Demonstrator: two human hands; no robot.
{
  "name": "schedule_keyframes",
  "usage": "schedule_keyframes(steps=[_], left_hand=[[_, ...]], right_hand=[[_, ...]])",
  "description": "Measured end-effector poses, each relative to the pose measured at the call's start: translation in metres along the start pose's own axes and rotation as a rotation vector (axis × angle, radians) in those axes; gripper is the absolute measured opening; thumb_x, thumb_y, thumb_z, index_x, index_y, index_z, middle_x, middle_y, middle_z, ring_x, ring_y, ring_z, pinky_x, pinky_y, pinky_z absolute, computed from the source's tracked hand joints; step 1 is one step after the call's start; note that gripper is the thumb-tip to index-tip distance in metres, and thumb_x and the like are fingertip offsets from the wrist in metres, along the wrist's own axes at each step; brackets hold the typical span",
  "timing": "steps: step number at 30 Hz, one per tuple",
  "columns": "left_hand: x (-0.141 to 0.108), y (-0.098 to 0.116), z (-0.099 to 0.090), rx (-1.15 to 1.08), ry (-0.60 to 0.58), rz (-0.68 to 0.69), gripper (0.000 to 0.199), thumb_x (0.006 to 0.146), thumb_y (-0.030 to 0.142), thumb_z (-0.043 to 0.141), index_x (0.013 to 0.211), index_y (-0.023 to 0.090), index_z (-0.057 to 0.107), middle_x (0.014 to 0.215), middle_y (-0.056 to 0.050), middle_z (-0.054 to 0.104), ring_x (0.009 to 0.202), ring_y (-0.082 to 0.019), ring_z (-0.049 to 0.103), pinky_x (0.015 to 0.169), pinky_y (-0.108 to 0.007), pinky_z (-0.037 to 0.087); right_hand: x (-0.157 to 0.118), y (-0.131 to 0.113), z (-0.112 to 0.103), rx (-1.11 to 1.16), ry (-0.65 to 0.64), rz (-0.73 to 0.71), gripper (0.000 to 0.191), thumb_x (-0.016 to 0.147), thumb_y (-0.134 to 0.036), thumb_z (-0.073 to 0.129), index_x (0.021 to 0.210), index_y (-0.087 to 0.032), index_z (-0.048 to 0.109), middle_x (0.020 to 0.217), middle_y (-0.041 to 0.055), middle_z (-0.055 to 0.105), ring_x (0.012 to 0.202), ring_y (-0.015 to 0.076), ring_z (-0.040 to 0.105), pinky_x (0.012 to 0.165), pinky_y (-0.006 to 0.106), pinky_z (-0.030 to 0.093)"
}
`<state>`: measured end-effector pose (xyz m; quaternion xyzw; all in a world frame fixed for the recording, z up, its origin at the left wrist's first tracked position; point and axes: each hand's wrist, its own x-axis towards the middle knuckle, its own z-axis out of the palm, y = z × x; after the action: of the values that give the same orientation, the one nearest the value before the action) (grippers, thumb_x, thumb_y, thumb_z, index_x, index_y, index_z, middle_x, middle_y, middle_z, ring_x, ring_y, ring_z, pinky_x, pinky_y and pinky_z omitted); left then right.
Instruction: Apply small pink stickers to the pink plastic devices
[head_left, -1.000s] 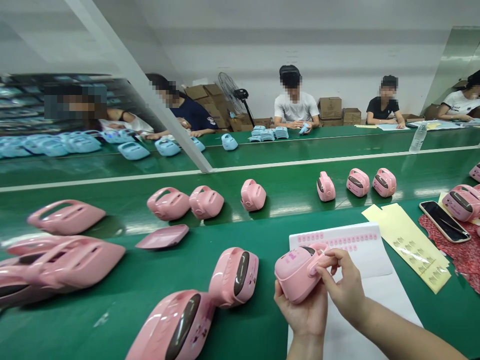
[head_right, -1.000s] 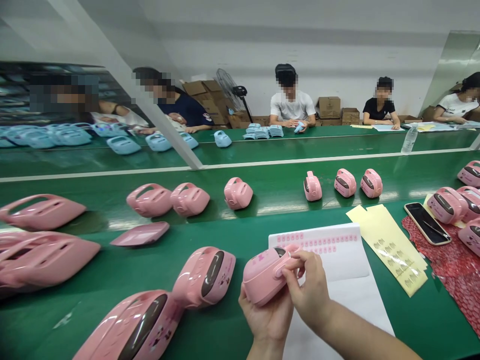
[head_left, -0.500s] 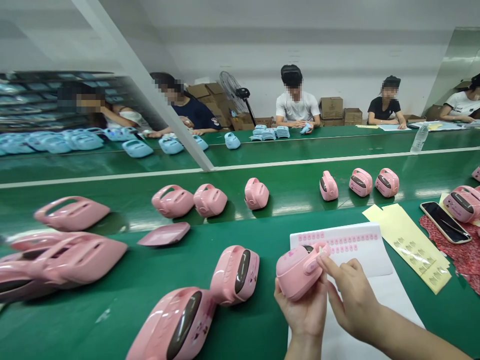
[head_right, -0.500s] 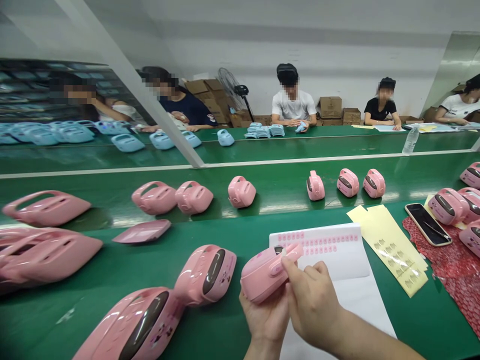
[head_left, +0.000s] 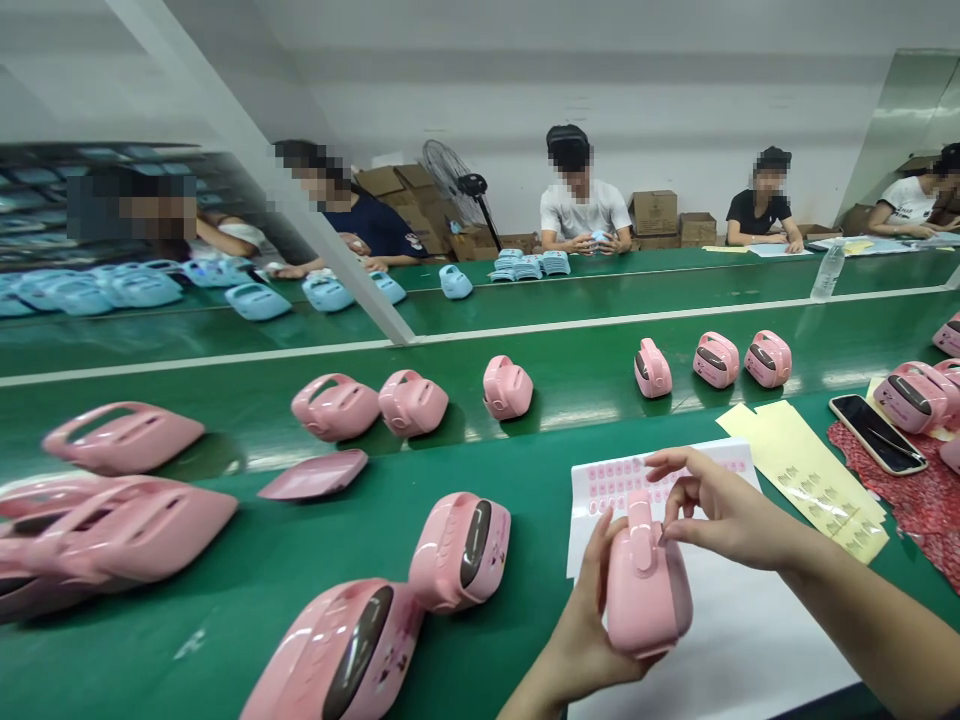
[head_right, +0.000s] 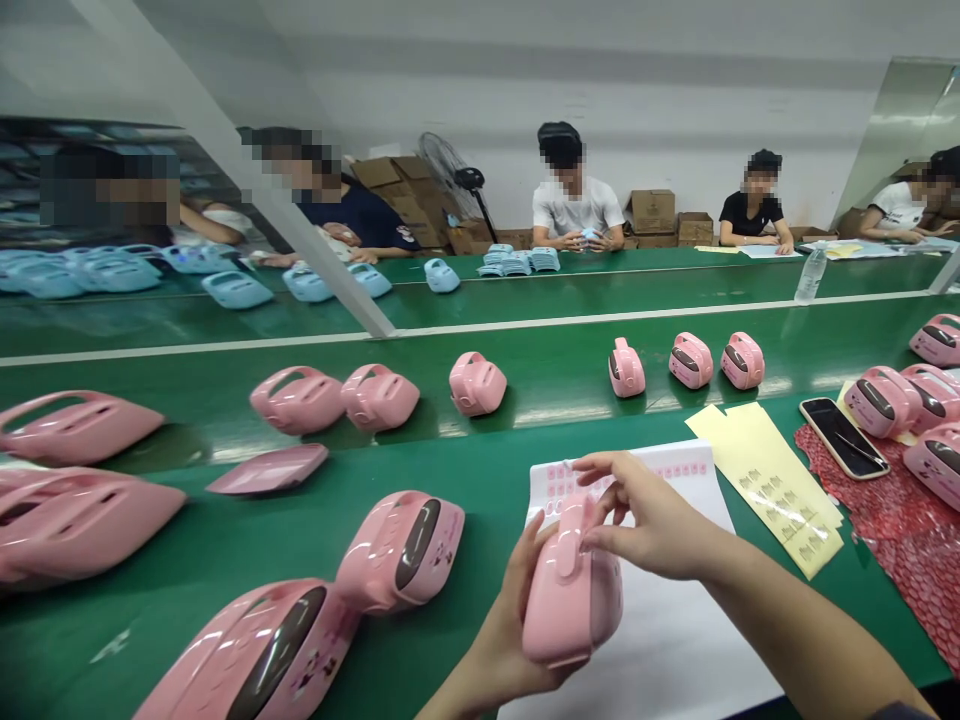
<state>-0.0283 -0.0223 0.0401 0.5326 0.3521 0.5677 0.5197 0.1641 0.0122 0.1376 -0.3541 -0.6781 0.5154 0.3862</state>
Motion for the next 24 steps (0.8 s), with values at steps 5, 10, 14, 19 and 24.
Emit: schedule_keyframes(steps=[5, 10, 14, 19, 24], left_hand=[[0.003, -0.004, -0.011, 0.159, -0.213, -0.016, 0.110, 0.035, -0.003, 0.077, 0.131, 0.038, 0.044, 0.132, -0.007, 0.055, 0.115, -0.037, 0.052, 0.094, -0.049, 0.041], [0.005, -0.013, -0.014, 0.130, -0.190, 0.015, 0.107, 0.033, -0.005, 0.077, 0.130, 0.031, 0.048, 0.131, -0.014, 0.055, 0.114, -0.041, 0.052, 0.092, -0.053, 0.041], [0.001, -0.015, -0.014, 0.155, -0.191, 0.067, 0.107, 0.036, -0.002, 0.077, 0.132, 0.031, 0.044, 0.132, -0.014, 0.054, 0.114, -0.042, 0.052, 0.091, -0.059, 0.038], [-0.003, -0.021, -0.011, 0.020, -0.010, -0.003, 0.106, 0.029, -0.005, 0.076, 0.127, 0.028, 0.053, 0.127, -0.016, 0.057, 0.117, -0.044, 0.048, 0.097, -0.058, 0.031], [0.003, -0.018, -0.012, -0.090, -0.055, -0.081, 0.096, 0.029, -0.009, 0.075, 0.117, 0.028, 0.061, 0.124, -0.013, 0.060, 0.118, -0.041, 0.047, 0.099, -0.053, 0.033]], right_hand=[[0.002, -0.005, 0.010, -0.090, -0.052, 0.086, 0.060, 0.065, 0.000, 0.058, 0.119, -0.026, 0.050, 0.108, 0.0032, 0.055, 0.073, 0.0109, 0.057, 0.070, 0.029, 0.050], [-0.001, 0.000, 0.011, -0.209, -0.025, 0.029, 0.067, 0.062, 0.004, 0.057, 0.121, -0.028, 0.051, 0.103, 0.0027, 0.057, 0.076, 0.0134, 0.057, 0.072, 0.030, 0.051], [-0.002, 0.002, 0.013, -0.214, -0.015, 0.019, 0.071, 0.062, 0.006, 0.054, 0.124, -0.029, 0.048, 0.101, 0.0024, 0.055, 0.076, 0.0129, 0.057, 0.073, 0.030, 0.052], [-0.006, 0.005, 0.019, -0.236, 0.044, -0.001, 0.067, 0.066, 0.004, 0.051, 0.124, -0.028, 0.044, 0.100, 0.0029, 0.051, 0.075, 0.0123, 0.058, 0.074, 0.032, 0.053], [-0.011, 0.013, 0.023, -0.382, 0.058, -0.160, 0.061, 0.072, 0.001, 0.050, 0.126, -0.025, 0.042, 0.111, 0.0084, 0.052, 0.101, 0.0203, 0.056, 0.086, 0.039, 0.050]])
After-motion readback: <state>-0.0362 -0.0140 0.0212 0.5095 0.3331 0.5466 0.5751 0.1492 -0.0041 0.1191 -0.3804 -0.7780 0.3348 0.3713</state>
